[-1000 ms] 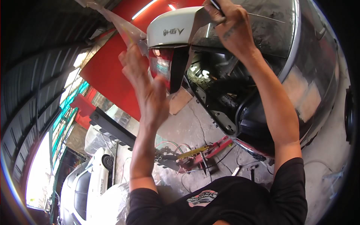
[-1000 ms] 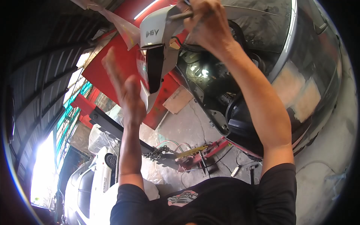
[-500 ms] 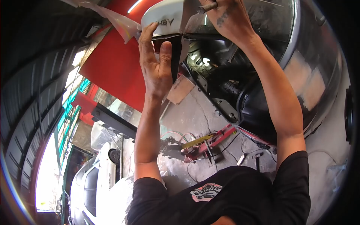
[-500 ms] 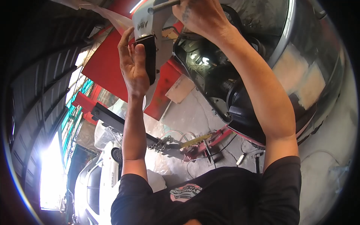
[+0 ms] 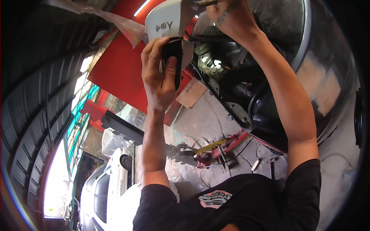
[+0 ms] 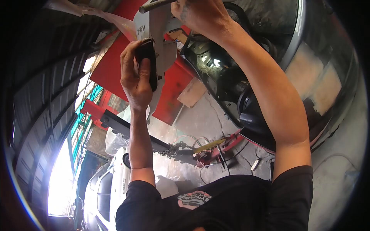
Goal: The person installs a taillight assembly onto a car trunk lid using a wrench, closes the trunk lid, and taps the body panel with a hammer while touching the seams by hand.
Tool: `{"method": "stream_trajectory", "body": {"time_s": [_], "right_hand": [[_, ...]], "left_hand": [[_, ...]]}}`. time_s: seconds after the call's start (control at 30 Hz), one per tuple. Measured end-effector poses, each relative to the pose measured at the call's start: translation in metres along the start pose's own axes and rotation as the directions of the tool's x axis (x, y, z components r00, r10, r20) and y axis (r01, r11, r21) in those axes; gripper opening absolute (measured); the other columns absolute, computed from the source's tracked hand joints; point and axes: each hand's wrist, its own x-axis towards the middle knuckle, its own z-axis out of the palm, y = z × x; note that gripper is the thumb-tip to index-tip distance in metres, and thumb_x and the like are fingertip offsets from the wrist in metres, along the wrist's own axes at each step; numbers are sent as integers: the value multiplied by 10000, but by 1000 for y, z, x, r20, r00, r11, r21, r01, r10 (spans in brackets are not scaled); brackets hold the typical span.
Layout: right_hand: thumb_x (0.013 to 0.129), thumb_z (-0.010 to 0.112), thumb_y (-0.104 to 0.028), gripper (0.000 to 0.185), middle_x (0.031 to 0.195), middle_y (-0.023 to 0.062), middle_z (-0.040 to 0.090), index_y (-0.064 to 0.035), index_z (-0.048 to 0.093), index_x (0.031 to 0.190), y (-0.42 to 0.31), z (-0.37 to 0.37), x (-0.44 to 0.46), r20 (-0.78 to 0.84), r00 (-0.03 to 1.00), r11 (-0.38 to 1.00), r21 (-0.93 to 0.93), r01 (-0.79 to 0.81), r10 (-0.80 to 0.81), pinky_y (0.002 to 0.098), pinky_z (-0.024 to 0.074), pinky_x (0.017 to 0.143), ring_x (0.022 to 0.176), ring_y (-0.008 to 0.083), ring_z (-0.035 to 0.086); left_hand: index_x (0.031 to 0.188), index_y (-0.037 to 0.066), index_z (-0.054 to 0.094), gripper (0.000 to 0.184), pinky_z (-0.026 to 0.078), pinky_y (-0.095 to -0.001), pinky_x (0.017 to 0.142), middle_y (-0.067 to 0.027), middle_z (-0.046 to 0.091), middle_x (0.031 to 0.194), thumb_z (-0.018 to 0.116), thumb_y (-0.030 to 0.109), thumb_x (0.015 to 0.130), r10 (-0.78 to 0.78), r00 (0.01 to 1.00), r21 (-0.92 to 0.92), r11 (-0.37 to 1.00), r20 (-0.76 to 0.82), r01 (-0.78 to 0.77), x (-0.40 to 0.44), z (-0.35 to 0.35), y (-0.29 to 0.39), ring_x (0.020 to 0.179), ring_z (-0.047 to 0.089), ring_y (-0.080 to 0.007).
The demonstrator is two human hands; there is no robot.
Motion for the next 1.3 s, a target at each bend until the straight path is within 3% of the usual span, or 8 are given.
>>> {"method": "stream_trajectory", "body": {"time_s": [0.13,0.43,0.53,0.63,0.87,1.07,1.2,1.3], "right_hand": [[974,675,-66,152,734,239,647,38,586,907,3,-4,-4,-72,977,972,-132,192,-202,404,532,560,677,379,710],[969,691,-97,161,746,220,668,22,601,910,0,-8,-6,42,997,997,26,-67,66,421,523,565,685,375,714],[953,695,-96,142,725,218,652,6,611,903,-2,1,-15,-89,986,971,-211,117,-138,449,519,594,689,409,689],[940,696,-96,130,725,215,644,-12,610,890,-6,-2,-12,-59,998,996,-82,28,-33,470,509,641,714,432,667],[911,714,-81,130,794,210,657,-20,601,928,-10,-10,-9,-27,996,988,-131,76,-81,483,509,723,783,438,665],[926,698,-104,120,812,182,644,-27,613,960,-1,-7,-8,6,992,987,-102,127,-127,456,515,732,795,434,662],[968,656,-118,109,818,186,641,-20,609,961,5,-4,-8,-4,991,979,-154,130,-133,452,513,727,785,425,660],[978,643,-98,95,796,179,635,-7,621,967,9,-4,-6,-9,988,980,-129,152,-154,442,516,710,771,405,666]], "left_hand": [[1423,3,536,398,380,-425,1165,-137,531,1409,573,78,1035,-49,999,-95,994,-18,47,-9,9,0,1354,506,-254],[1418,2,541,371,388,-411,1155,-150,544,1389,510,76,1056,-32,997,-26,999,-64,30,-12,12,2,1334,526,-257],[1401,3,559,363,409,-394,1125,-160,557,1362,504,55,1046,32,999,121,992,-37,-28,-9,13,7,1294,553,-268],[1381,6,581,359,429,-377,1096,-167,561,1345,493,30,1035,59,998,193,980,-7,-57,0,10,10,1253,578,-273],[1459,43,486,394,439,-389,1087,-137,542,1376,525,108,1072,1,998,10,1000,-65,0,0,13,1,1237,578,-238],[1522,36,379,628,242,-478,1250,-140,427,1521,636,340,1037,-71,991,-61,996,-111,65,-6,6,1,1496,349,-289],[1607,57,314,656,235,-491,1257,-184,304,1656,583,276,1051,-50,997,215,975,-51,60,-42,-12,11,1540,295,-342],[1625,75,313,626,273,-471,1243,-188,272,1679,540,177,1051,-77,997,153,986,31,71,-60,-6,3,1553,277,-357]]}}
